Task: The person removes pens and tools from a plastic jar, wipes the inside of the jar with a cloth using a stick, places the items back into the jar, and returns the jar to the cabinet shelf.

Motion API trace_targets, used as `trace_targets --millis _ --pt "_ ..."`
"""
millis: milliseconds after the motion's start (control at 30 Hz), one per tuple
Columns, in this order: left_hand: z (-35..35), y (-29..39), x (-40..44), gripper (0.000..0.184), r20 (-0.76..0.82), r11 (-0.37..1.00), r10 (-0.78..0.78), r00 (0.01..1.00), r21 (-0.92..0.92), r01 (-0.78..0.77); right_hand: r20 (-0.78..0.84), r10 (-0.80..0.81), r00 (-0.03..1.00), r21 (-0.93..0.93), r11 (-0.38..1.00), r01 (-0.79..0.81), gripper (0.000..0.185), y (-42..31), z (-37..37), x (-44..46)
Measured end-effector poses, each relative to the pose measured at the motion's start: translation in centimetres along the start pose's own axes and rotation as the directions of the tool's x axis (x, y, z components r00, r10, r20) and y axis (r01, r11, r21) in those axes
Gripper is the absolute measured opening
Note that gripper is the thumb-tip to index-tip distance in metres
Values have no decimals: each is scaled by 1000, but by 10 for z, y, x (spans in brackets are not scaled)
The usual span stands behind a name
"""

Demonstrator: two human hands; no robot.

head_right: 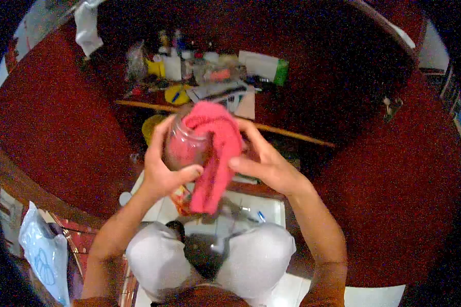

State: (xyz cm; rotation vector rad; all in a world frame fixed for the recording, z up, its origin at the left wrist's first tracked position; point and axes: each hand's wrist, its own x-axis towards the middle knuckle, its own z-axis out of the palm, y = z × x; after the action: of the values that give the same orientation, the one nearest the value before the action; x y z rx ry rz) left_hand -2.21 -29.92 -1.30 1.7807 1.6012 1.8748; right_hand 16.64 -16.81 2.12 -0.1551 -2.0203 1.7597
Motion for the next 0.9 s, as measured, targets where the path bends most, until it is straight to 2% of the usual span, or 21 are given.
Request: trace_targets --millis 67,100,167,200,233,267,300,333,400,500,533,633,667,767,800,833,900 --pt "-1 -5 1 85 29 999 35 999 21 -35 -98 16 995 108 994 -6 61 6 7 1" --pt "-2 -5 0 85 38 997 38 999 61 -40 -162 -51 985 155 985 76 57 4 11 4" --pt "-3 -2 0 84 53 989 44 998 136 -51 -268 -123 955 -20 992 122 49 -6 3 7" --pt "-4 -6 -1 84 52 993 45 998 103 -51 -243 -205 948 -200 967 158 38 -14 3 7" --pt "-6 -8 -2 83 88 986 62 994 146 -74 -217 -236 947 -314 936 161 30 -17 3 6" --pt "-10 -9 -3 83 127 977 76 989 188 -99 -76 -315 946 -556 801 222 30 -23 -1 8" --pt "-13 -9 -4 83 168 966 86 982 227 -124 81 -346 935 -743 604 288 31 -27 -6 9" --pt "-15 -10 -3 83 217 951 131 967 249 -185 110 -348 931 -764 569 303 31 -27 -7 9" --pt "-12 -6 -4 83 285 967 56 957 222 -123 177 -351 919 -798 496 343 30 -24 -7 12" --pt "-8 -13 -8 83 291 984 24 956 162 -74 83 -300 950 -832 505 232 29 -21 -1 15" --pt "-7 -16 -8 83 281 988 26 959 136 -67 74 -314 947 -858 464 220 24 -22 3 13" --pt "-3 -15 -8 83 226 999 -40 973 14 38 -43 -395 918 -586 754 297 20 -23 0 11" --pt "-3 -18 -9 83 230 999 -45 972 -7 48 58 -355 933 -638 705 308 20 -26 -7 7" --pt "-5 -16 -12 83 315 993 4 949 109 -41 201 -218 955 -688 662 296 28 -18 0 -1" --pt "-4 -18 -13 83 329 993 -5 944 114 -35 217 -130 968 -795 551 252 32 -18 10 -3" --pt "-3 -20 -14 84 341 992 -14 940 121 -29 197 -163 967 -860 445 250 35 -16 18 -6" --pt "-3 -21 -15 87 330 993 -52 942 115 15 218 -190 957 -822 493 286 40 -14 14 -7"
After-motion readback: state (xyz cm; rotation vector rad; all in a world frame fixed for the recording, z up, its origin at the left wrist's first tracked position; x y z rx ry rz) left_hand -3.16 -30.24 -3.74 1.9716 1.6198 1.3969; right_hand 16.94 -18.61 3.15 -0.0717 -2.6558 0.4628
